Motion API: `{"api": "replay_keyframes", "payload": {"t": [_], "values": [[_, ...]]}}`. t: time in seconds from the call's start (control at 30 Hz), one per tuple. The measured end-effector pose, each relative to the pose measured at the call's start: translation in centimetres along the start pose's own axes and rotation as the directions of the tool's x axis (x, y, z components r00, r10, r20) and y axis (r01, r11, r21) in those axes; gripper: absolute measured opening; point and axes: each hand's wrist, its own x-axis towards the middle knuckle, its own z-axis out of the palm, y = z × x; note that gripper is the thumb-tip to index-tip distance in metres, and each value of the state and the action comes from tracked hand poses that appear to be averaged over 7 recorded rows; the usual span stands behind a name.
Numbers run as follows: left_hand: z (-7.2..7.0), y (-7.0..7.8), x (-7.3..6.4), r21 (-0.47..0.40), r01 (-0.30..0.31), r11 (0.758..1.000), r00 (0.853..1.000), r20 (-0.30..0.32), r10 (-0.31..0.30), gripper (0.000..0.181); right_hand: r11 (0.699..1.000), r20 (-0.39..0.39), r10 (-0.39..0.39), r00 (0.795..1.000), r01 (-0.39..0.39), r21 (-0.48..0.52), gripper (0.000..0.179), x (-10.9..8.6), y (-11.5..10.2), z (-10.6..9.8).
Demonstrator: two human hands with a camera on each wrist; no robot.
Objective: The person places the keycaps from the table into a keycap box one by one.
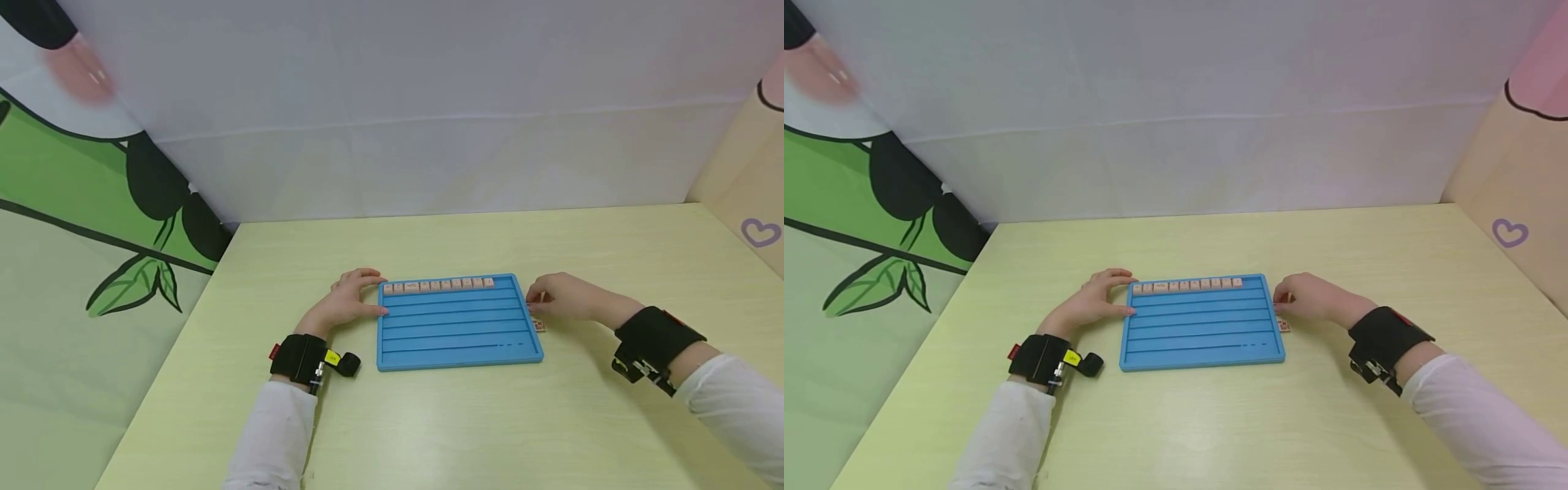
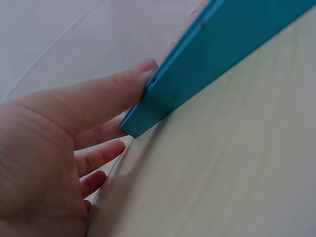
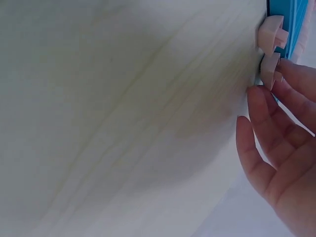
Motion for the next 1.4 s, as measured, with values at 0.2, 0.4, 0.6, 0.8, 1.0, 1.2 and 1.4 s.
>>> {"api": "replay_keyframes", "payload": {"t": [0.2,0.4,0.6,0.8,1.0,1.2,1.4], "values": [[0.0,0.0,0.0,-0.011,0.003,1.000,1.000,0.000,-0.002,0.065,0.999,-0.042,-0.021,0.999,0.020,-0.026,0.009,-0.3,0.0,-1.0],[-0.1,0.1,0.0,-0.005,-0.003,1.000,1.000,0.001,0.003,0.065,0.999,-0.121,-0.050,0.991,0.048,-0.019,0.008,-0.2,-0.2,-1.6],[-0.1,0.0,0.0,-0.004,-0.004,1.000,1.000,0.000,0.004,0.065,0.998,-0.176,-0.057,0.983,0.058,0.002,0.028,0.0,-0.6,-1.5],[0.1,-0.1,0.1,-0.006,0.003,1.000,1.000,-0.003,-0.003,0.065,0.996,-0.183,-0.086,0.979,0.088,-0.001,0.019,0.4,-0.9,-1.2],[0.0,0.1,0.1,-0.017,0.007,1.000,1.000,-0.008,-0.007,0.065,0.995,-0.169,-0.093,0.981,0.097,0.013,0.009,0.9,-0.9,-0.8],[0.2,0.1,0.5,-0.020,0.018,1.000,1.000,-0.013,-0.018,0.065,0.994,-0.195,-0.106,0.975,0.112,0.020,0.016,1.5,-0.9,-0.8],[0.1,0.3,0.8,-0.016,0.018,1.000,1.000,-0.019,-0.018,0.065,0.991,-0.231,-0.127,0.965,0.132,0.007,0.020,1.8,-1.0,-1.4]]}}
